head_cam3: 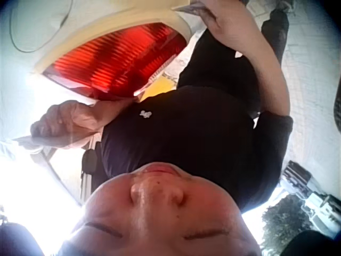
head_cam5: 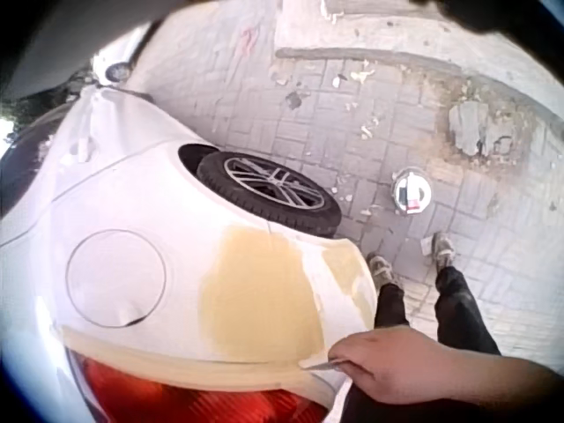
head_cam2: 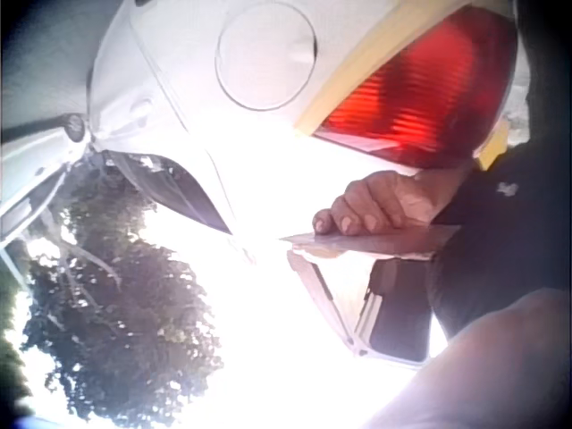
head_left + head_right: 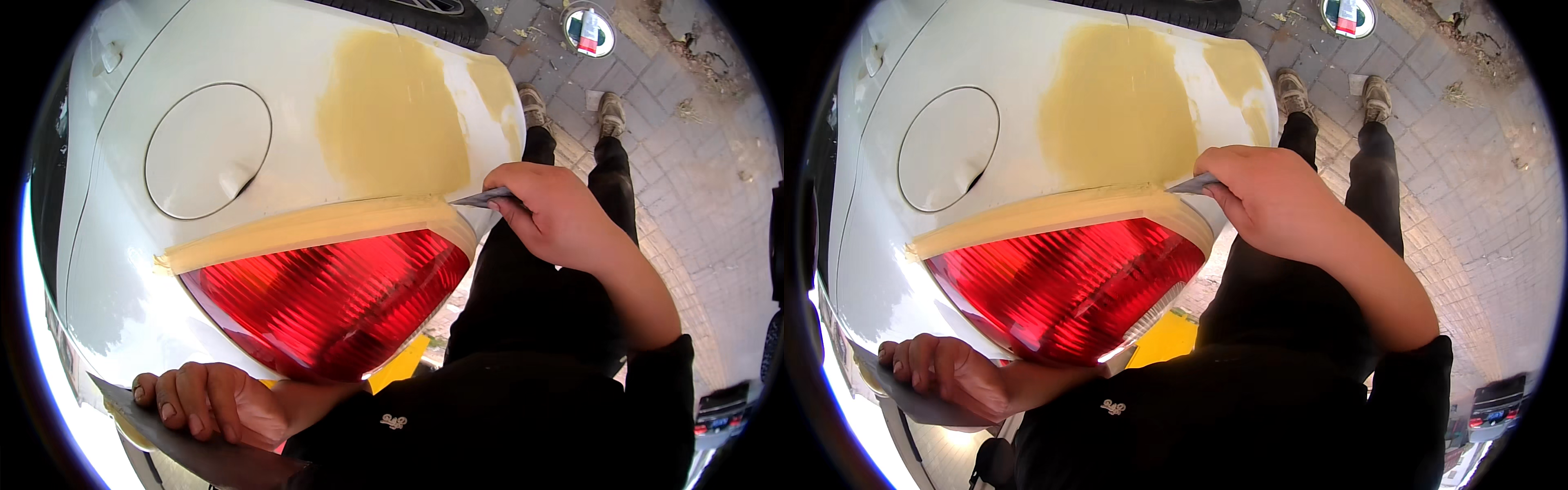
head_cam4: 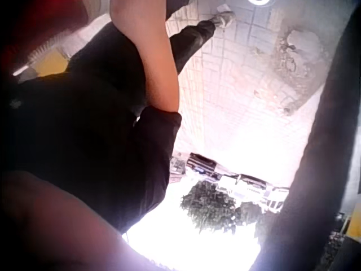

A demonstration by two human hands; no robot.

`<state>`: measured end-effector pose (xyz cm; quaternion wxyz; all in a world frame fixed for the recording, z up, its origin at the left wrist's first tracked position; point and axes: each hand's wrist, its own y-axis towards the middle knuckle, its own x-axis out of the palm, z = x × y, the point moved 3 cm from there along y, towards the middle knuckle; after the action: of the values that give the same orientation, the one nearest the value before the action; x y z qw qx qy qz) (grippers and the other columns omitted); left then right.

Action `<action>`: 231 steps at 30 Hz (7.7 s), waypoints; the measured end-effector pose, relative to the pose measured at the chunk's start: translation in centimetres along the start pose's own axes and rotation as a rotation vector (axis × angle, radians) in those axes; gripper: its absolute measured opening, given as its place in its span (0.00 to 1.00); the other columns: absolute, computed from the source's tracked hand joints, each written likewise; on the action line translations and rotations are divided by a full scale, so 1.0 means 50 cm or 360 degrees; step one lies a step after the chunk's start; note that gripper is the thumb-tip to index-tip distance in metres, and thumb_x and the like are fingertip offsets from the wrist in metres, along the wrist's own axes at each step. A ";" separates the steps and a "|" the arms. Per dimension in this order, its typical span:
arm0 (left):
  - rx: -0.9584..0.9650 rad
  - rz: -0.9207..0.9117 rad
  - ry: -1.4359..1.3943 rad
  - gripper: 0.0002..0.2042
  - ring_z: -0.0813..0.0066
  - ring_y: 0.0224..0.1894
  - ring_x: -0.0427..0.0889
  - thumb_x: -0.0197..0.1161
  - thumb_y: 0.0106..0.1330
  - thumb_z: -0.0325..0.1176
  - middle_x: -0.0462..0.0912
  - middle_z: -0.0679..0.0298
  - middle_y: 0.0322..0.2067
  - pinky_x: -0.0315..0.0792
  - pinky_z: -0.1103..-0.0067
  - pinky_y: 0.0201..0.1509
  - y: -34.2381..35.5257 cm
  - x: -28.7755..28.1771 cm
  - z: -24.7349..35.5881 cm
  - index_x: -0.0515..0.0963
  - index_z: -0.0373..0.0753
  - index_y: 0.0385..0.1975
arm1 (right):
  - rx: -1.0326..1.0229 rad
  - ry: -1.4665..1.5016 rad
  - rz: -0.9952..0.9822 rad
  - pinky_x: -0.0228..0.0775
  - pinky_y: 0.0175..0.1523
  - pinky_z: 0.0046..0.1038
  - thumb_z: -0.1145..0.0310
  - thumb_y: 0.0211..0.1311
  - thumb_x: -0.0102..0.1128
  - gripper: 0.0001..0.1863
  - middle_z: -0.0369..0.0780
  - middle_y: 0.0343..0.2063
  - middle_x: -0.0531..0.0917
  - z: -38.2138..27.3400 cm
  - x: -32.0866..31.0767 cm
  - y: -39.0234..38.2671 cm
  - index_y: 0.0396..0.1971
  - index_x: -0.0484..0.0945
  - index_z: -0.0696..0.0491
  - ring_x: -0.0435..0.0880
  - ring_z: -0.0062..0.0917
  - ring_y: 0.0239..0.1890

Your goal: The person mixes a yellow body filler on a metal mixing board using a scraper. They then apply the filler to the rear bumper of a white car, smoothing it over a damaged area near the taillight.

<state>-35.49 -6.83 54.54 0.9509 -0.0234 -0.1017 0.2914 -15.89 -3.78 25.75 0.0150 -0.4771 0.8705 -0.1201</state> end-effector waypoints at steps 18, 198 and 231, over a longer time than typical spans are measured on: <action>-0.0163 -0.0087 -0.0279 0.22 0.61 0.58 0.76 0.53 0.72 0.32 0.73 0.50 0.57 0.67 0.66 0.64 -0.009 0.036 -0.024 0.62 0.27 0.60 | -0.0158 0.1357 0.0887 0.65 0.61 0.27 0.83 0.65 0.53 0.33 0.40 0.57 0.73 -0.175 -0.132 -0.023 0.68 0.51 0.56 0.74 0.22 0.56; 0.1001 0.1783 -0.0874 0.14 0.66 0.49 0.80 0.57 0.67 0.29 0.81 0.55 0.46 0.73 0.70 0.55 -0.354 0.272 -1.116 0.72 0.31 0.50 | -0.0694 0.0139 -0.1637 0.66 0.18 0.22 0.71 0.63 0.59 0.09 0.38 0.29 0.82 -0.055 0.020 0.293 0.40 0.75 0.59 0.82 0.22 0.21; 0.1043 0.1779 -0.1007 0.13 0.66 0.46 0.82 0.58 0.67 0.29 0.82 0.58 0.44 0.75 0.70 0.54 -0.345 0.273 -1.132 0.72 0.33 0.48 | -0.0520 0.0310 -0.1892 0.68 0.23 0.24 0.69 0.63 0.63 0.11 0.37 0.30 0.81 -0.045 0.029 0.323 0.41 0.75 0.57 0.81 0.23 0.23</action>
<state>-3.26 -12.68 3.40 0.5426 0.3001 -0.2524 0.7429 -30.37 3.78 24.46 -0.2070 -0.8630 0.4606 -0.0162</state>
